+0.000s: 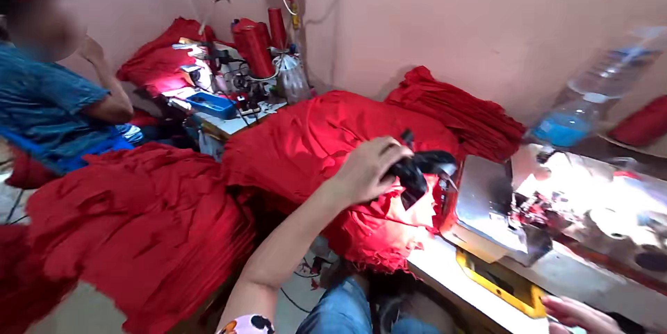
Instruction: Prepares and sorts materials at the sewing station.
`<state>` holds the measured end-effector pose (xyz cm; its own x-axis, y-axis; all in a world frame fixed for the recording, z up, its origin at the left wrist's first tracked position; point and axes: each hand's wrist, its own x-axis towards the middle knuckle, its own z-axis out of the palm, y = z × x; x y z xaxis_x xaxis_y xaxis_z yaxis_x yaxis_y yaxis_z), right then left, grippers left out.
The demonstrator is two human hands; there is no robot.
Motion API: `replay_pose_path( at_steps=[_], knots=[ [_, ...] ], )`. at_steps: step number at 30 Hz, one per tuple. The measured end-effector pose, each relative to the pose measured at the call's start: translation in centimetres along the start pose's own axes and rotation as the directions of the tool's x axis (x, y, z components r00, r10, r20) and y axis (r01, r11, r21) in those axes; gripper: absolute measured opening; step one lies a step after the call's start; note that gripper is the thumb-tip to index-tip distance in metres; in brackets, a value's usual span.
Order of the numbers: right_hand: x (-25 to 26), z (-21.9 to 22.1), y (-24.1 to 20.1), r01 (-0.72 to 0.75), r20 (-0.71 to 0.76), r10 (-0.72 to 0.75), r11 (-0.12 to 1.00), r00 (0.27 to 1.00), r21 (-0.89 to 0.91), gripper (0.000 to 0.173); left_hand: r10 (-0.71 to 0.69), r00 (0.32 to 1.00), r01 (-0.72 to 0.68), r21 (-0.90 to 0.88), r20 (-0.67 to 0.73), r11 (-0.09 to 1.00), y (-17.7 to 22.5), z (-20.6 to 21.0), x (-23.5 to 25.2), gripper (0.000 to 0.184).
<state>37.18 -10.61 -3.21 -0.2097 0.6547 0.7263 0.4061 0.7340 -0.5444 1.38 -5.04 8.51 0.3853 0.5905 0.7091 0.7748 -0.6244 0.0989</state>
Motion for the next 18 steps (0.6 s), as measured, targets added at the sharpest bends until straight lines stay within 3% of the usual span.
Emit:
replay_pose_path(
  at_steps=[2, 4, 6, 8, 10, 13, 15, 18],
  knots=[
    [2.1, 0.7, -1.0, 0.051, -0.057, -0.039, 0.973, 0.998, 0.227, 0.026, 0.153, 0.988, -0.154, -0.154, -0.019, 0.976, 4.1, -0.1, -0.6, 0.024],
    [4.6, 1.6, -2.8, 0.028, -0.052, -0.003, 0.877, 0.999, 0.479, 0.029, 0.275, 0.962, -0.269, -0.206, 0.000, 0.941, 8.2, 0.3, -1.6, 0.017],
    [6.1, 2.5, -3.7, -0.063, 0.117, -0.010, 0.801, 0.993, 0.595, 0.043, 0.395, 0.918, -0.381, -0.194, 0.038, 0.904, 10.3, 1.3, -2.7, 0.025],
    [5.7, 3.4, -3.9, -0.125, 0.314, -0.076, 0.810, 0.947, 0.573, 0.060, 0.439, 0.897, -0.424, -0.187, 0.048, 0.886, 10.7, 2.3, -3.3, 0.026],
    [4.2, 4.0, -4.6, -0.169, 0.415, -0.089, 0.821, 0.906, 0.545, 0.060, 0.402, 0.912, -0.379, -0.208, 0.081, 0.902, 10.4, 2.8, -3.8, 0.021],
    [1.8, 5.4, -4.2, -0.254, 0.389, 0.035, 0.810, 0.920, 0.528, 0.043, 0.289, 0.944, -0.215, -0.368, 0.158, 0.905, 9.6, 4.2, -4.9, 0.025],
    [0.7, 6.1, -3.8, -0.261, 0.347, 0.072, 0.801, 0.935, 0.538, 0.036, 0.205, 0.958, -0.066, -0.540, 0.200, 0.839, 9.1, 4.9, -6.4, 0.034],
    [-0.2, 6.3, -3.3, -0.186, 0.307, 0.060, 0.897, 0.950, 0.401, 0.037, 0.066, 0.966, 0.149, -0.747, 0.250, 0.648, 8.7, 5.4, -8.8, 0.050]
  ],
)
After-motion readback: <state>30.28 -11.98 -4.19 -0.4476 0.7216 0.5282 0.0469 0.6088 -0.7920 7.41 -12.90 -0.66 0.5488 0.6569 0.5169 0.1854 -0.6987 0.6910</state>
